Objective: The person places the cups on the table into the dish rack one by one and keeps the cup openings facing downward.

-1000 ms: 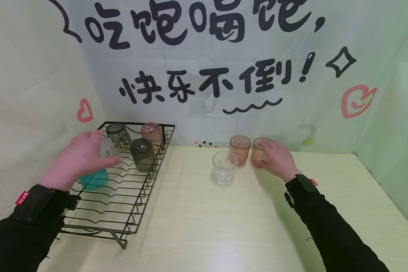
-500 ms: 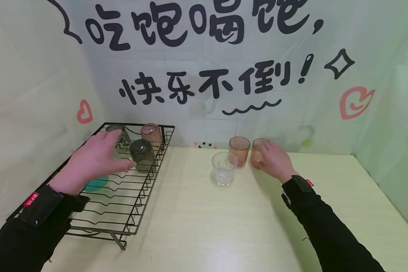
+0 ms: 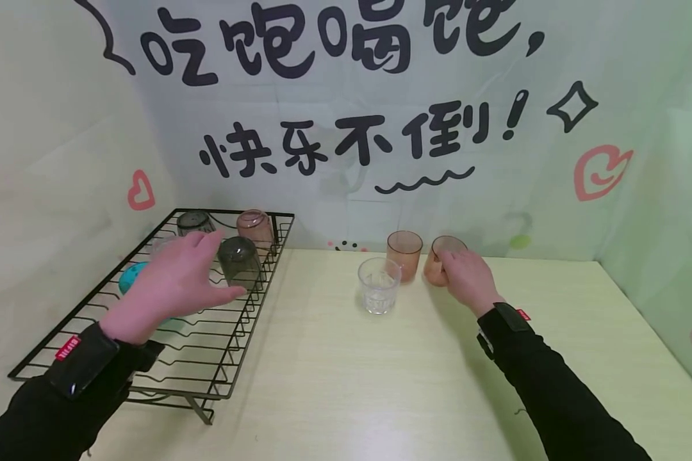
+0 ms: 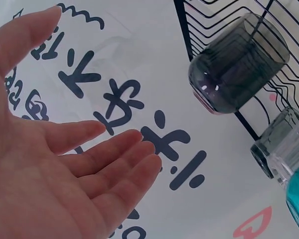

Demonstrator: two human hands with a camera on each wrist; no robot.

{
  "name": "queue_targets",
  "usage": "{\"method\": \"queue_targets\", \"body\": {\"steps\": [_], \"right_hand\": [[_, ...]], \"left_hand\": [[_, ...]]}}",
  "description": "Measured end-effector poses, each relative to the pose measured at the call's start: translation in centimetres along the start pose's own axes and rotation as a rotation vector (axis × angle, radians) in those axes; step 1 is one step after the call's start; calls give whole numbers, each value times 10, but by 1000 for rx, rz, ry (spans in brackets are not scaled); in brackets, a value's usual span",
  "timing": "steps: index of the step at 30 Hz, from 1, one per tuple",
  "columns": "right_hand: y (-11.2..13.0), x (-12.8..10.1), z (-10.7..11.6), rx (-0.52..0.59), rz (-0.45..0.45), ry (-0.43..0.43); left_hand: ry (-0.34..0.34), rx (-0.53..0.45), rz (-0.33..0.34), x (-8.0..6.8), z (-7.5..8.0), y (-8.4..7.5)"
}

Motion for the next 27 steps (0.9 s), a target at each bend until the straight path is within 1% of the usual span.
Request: {"method": "queue_targets", "body": {"steps": [3,7,11,15,20,24,27], "right_hand": [[1,-3,0,4,6,-11],[1,-7,0,18,13,-35],[-2,-9,-1,39,-14,-39],[-4,-12,-1,31,-29,-53],[-3,-15,3,43,-27,-73],[-4,-20,9,74,-56,-59],[-4,-24,16,94,-69,-70]], "left_hand": [[-4,-1,-5,-2,0,-5],[14,-28,2,-4,0,-14],[20,-52,-7,-5,3,-23],[22,-64,-12,-5,4,-30],[23,-76,-2,-5,3,-35],[26,-67,-10,-5,2,-39],[35,-61,-8,-4,0,-41]]}}
Point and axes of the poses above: each hand's wrist, its own x-axis towards the middle knuckle, its own z-axis out of the back of the hand, y = z × x, the point moved 7 cm from there along x, towards the middle knuckle, and after that the axes turned 7 degrees about -y, right-handed, at the moved point
